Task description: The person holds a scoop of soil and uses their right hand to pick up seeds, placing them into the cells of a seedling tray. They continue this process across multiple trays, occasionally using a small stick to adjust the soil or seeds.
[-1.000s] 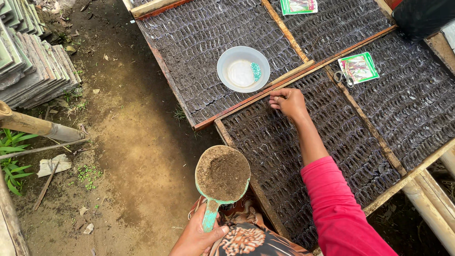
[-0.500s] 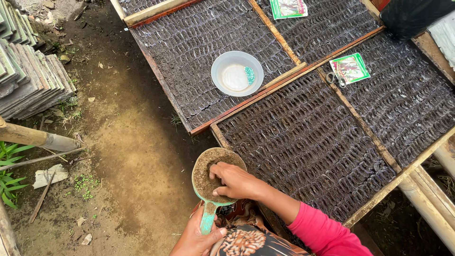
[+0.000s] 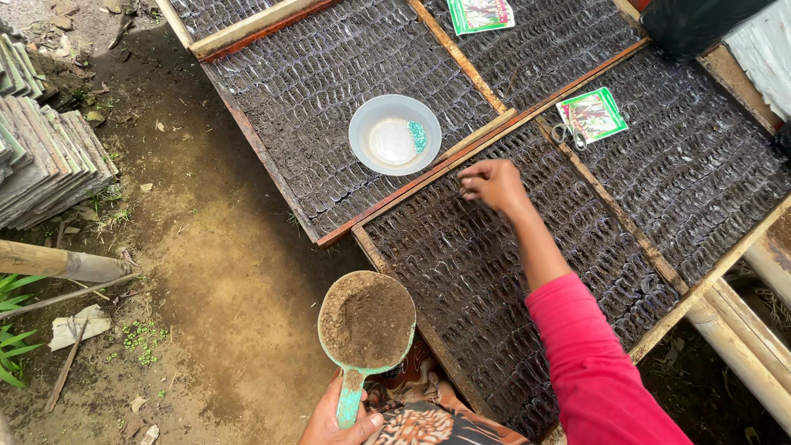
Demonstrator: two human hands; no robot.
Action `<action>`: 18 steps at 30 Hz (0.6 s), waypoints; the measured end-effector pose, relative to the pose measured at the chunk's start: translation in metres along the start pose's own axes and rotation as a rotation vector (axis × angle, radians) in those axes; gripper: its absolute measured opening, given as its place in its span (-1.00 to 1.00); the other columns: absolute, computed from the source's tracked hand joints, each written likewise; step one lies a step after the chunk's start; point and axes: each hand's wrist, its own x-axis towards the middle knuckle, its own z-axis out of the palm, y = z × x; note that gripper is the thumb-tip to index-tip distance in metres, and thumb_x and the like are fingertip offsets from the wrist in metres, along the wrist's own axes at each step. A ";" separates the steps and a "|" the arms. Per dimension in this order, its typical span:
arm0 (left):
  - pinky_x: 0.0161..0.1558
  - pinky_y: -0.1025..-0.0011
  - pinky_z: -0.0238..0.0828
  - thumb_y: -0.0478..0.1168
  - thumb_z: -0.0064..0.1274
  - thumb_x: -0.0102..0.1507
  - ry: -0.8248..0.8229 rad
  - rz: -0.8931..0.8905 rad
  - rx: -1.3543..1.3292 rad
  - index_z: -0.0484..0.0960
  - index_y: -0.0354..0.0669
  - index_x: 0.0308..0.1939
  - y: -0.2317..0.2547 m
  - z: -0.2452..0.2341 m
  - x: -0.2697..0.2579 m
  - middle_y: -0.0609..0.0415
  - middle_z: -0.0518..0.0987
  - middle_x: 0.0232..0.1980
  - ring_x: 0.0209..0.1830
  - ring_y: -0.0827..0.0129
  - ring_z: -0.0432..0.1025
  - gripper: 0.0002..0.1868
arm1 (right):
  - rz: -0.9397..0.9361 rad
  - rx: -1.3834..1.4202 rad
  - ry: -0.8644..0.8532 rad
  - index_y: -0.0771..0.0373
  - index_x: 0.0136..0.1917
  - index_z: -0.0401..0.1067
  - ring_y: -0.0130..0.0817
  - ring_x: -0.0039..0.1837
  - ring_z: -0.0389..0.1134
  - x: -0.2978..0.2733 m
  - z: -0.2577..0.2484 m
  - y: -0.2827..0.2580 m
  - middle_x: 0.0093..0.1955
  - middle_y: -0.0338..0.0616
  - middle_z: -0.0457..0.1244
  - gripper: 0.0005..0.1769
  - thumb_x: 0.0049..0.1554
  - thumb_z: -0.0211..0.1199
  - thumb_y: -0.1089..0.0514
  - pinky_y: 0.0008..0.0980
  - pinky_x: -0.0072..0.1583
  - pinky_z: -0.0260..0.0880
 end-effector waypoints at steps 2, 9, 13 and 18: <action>-0.37 0.58 0.21 -0.25 0.46 -0.02 0.053 -0.175 -0.027 0.52 -0.21 0.26 0.014 0.004 -0.004 0.01 0.49 -0.52 -0.55 0.42 0.39 -0.23 | 0.105 0.055 0.166 0.23 0.06 0.57 -0.46 -0.14 0.47 0.041 -0.029 0.019 0.08 0.11 0.41 -0.75 0.18 0.20 0.44 -0.75 -0.24 0.43; -0.38 -0.07 0.36 -0.28 -0.06 0.30 0.391 -0.511 -0.869 0.38 -0.26 0.32 -0.046 0.000 0.035 -0.32 0.31 -0.32 -0.70 -0.04 0.11 -0.52 | 0.080 0.050 0.513 0.17 -0.04 0.60 -0.31 -0.05 0.45 0.137 -0.108 0.083 0.08 -0.02 0.39 -0.57 0.00 0.23 0.63 -0.49 -0.02 0.63; -0.62 0.28 0.08 -0.22 -0.10 0.36 0.440 -0.644 -0.865 0.37 0.06 0.31 -0.109 -0.027 0.064 -0.34 0.40 -0.32 -0.73 0.06 0.16 -0.59 | 0.052 0.239 0.610 0.21 -0.05 0.59 -0.53 -0.25 0.43 0.173 -0.140 0.117 -0.12 -0.12 0.42 -0.80 0.17 0.21 0.42 -0.66 -0.22 0.54; -0.60 0.29 0.08 -0.18 -0.15 0.39 0.362 -0.512 -0.771 0.44 -0.44 0.02 -0.106 -0.025 0.054 -0.42 0.42 -0.29 -0.72 0.03 0.17 -0.69 | -0.071 0.024 0.654 0.16 0.02 0.61 -0.50 0.01 0.45 0.158 -0.139 0.121 -0.02 -0.22 0.44 -0.72 0.11 0.21 0.40 -0.51 0.13 0.47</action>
